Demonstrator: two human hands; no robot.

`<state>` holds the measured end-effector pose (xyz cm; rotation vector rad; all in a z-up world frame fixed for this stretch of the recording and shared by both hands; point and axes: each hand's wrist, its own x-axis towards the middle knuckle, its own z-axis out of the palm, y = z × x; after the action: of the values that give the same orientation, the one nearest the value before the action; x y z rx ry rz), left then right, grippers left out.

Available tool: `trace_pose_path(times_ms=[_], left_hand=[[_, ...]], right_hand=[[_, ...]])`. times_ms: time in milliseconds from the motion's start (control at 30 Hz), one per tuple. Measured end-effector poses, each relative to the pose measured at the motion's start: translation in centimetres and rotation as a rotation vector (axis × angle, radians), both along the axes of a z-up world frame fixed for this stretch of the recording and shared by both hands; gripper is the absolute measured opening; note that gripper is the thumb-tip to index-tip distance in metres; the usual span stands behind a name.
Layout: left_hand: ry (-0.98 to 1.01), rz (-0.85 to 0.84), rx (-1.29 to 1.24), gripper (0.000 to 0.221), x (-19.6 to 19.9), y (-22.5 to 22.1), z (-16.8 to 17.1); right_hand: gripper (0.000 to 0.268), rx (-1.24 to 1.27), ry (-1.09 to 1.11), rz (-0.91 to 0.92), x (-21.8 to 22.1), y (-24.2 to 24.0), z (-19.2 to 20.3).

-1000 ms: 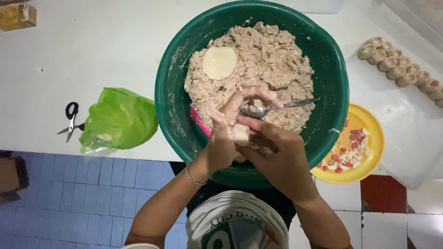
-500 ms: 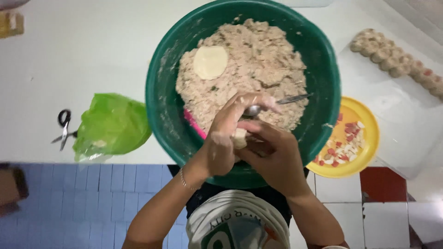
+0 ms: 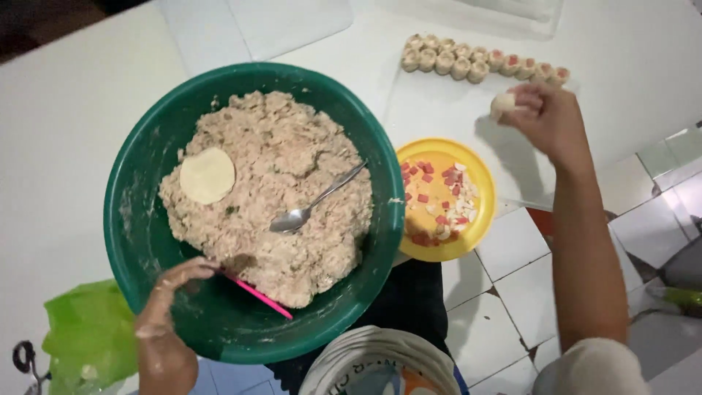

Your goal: Preparing dumplings by portioning meat filling onto dough wrappers and folding them into shape by hand.

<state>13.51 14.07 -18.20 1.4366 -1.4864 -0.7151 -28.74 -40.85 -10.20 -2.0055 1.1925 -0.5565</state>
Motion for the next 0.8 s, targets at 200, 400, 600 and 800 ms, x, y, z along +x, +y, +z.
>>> trace_pose_path(times_ms=[200,400,600,800], left_hand=[[-0.318,0.686,0.352,0.084,-13.5,-6.2,14.1],[-0.437,0.765,0.412,0.083,-14.4,-6.8,14.1],[-0.456,0.797,0.309,0.078,-14.8,-6.9,14.1],[-0.453,0.800,0.271,0.075,-15.0,-6.9,14.1]], right_hand=[[0.034,-0.224,0.008,0.054,1.3,-9.2,-7.2],[0.047,-0.225,-0.015,0.101,2.8,-8.0,-7.0],[0.020,-0.338,-0.003,0.056,2.1,-9.4,-9.4],[0.036,-0.245,0.026,-0.051,2.0,-7.9,-8.7]])
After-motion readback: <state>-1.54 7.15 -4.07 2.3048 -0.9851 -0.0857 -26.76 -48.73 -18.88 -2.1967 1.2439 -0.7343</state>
